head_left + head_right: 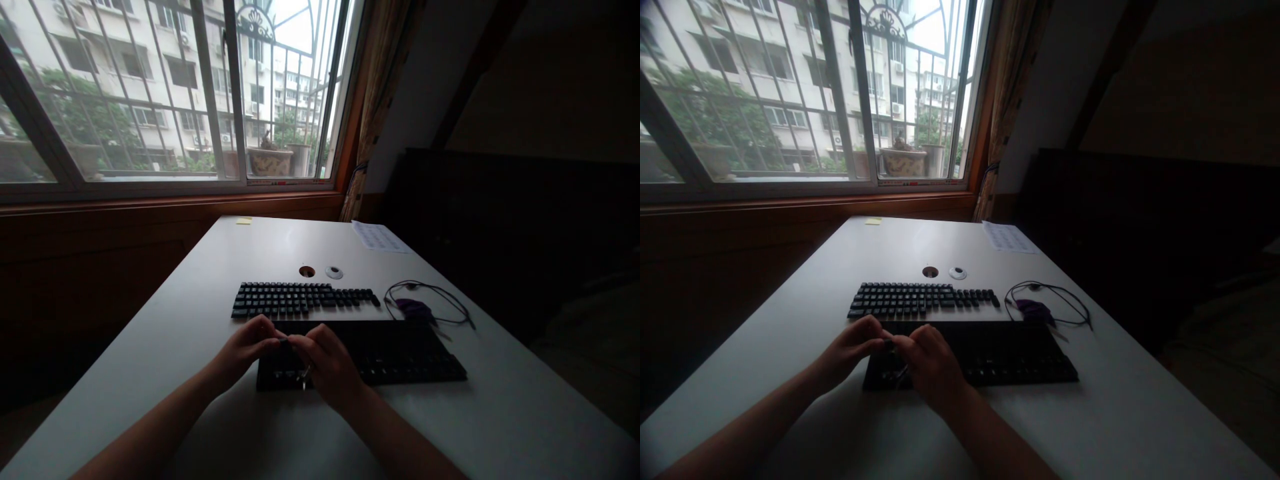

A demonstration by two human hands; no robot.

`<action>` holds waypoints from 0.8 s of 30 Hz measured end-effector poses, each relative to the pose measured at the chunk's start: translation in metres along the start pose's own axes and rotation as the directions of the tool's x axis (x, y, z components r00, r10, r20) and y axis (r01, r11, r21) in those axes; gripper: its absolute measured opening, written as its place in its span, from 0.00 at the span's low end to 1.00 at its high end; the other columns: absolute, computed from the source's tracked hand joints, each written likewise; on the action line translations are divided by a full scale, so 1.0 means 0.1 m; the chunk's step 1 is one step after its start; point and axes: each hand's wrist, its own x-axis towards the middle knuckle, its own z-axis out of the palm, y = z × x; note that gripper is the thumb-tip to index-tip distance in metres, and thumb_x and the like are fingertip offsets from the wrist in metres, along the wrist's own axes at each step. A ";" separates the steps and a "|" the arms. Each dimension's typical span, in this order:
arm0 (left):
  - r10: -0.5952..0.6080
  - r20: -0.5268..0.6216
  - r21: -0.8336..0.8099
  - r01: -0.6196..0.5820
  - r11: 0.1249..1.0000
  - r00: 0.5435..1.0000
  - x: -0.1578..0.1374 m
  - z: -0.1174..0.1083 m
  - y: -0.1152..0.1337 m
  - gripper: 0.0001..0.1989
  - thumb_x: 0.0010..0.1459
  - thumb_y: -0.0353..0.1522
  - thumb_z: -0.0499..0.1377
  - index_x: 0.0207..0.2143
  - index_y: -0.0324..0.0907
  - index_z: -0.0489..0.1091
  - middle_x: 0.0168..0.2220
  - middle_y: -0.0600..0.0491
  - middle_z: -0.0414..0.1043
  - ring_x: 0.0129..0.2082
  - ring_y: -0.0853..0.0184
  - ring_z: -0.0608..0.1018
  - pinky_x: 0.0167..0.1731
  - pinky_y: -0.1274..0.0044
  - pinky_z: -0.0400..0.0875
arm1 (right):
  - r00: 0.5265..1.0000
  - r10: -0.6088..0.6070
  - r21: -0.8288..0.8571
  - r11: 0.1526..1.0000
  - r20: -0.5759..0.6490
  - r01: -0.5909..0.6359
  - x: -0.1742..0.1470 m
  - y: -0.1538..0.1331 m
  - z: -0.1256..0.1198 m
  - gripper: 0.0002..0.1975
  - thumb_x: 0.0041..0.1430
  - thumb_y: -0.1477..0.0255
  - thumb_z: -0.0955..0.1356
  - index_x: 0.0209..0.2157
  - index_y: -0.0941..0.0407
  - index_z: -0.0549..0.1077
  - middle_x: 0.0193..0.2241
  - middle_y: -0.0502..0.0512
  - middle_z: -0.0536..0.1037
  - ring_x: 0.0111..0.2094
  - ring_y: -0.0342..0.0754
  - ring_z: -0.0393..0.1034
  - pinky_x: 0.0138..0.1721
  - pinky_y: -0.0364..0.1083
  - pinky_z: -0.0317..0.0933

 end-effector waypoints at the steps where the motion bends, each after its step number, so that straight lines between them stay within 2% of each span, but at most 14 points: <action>1: 0.000 0.005 0.011 0.000 1.000 1.000 0.00 0.01 0.00 0.14 0.54 0.36 0.68 0.31 0.39 0.67 0.36 0.50 0.78 0.35 0.65 0.77 0.36 0.74 0.69 | 1.000 -0.011 -0.003 1.000 -0.003 0.011 0.00 -0.01 0.01 0.11 0.67 0.72 0.64 0.50 0.52 0.72 0.30 0.52 0.70 0.32 0.47 0.65 0.34 0.46 0.65; 6: 0.014 0.037 0.063 -0.017 0.998 0.999 -0.02 0.01 -0.04 0.14 0.54 0.38 0.68 0.32 0.39 0.69 0.34 0.50 0.77 0.33 0.66 0.76 0.34 0.75 0.69 | 1.000 -0.026 -0.033 0.999 0.015 0.027 0.02 -0.04 0.03 0.11 0.65 0.69 0.67 0.48 0.53 0.74 0.30 0.53 0.71 0.32 0.47 0.65 0.34 0.47 0.64; 13: 0.081 0.075 0.195 -0.094 0.976 0.994 0.00 -0.03 -0.08 0.11 0.59 0.38 0.63 0.35 0.39 0.70 0.39 0.47 0.77 0.37 0.63 0.77 0.37 0.72 0.71 | 0.996 -0.036 -0.071 0.997 0.081 0.042 0.04 0.05 -0.04 0.10 0.66 0.69 0.66 0.47 0.54 0.75 0.30 0.53 0.72 0.32 0.47 0.66 0.34 0.46 0.64; 16: 0.148 0.071 0.277 -0.162 0.947 0.986 0.02 -0.08 -0.09 0.09 0.61 0.37 0.61 0.37 0.40 0.71 0.44 0.45 0.77 0.43 0.61 0.77 0.42 0.71 0.71 | 0.996 0.039 -0.059 0.998 0.078 -0.035 0.10 0.24 -0.16 0.10 0.66 0.68 0.66 0.46 0.53 0.76 0.30 0.53 0.72 0.33 0.46 0.68 0.36 0.46 0.65; 18: 0.188 0.024 0.334 -0.186 0.924 0.982 0.04 -0.13 -0.10 0.08 0.62 0.37 0.61 0.38 0.40 0.72 0.44 0.45 0.76 0.42 0.61 0.77 0.39 0.72 0.72 | 0.991 0.105 -0.073 0.992 0.079 -0.099 0.16 0.41 -0.25 0.09 0.66 0.68 0.66 0.45 0.53 0.76 0.31 0.53 0.72 0.34 0.46 0.69 0.37 0.46 0.66; 22: 0.252 -0.054 0.420 -0.207 0.883 0.966 0.08 -0.23 -0.10 0.08 0.61 0.37 0.61 0.39 0.41 0.73 0.39 0.48 0.76 0.38 0.63 0.77 0.36 0.75 0.71 | 0.971 0.149 -0.109 0.985 0.187 -0.130 0.30 0.76 -0.32 0.06 0.65 0.72 0.67 0.41 0.54 0.77 0.32 0.52 0.72 0.34 0.45 0.71 0.37 0.44 0.66; 24: 0.276 -0.066 0.465 -0.215 0.859 0.959 0.10 -0.27 -0.10 0.08 0.61 0.36 0.61 0.38 0.41 0.74 0.37 0.48 0.77 0.37 0.64 0.77 0.35 0.76 0.70 | 0.944 0.187 -0.177 0.974 0.273 -0.141 0.35 0.88 -0.29 0.06 0.63 0.74 0.68 0.39 0.54 0.78 0.34 0.52 0.74 0.35 0.45 0.72 0.39 0.43 0.66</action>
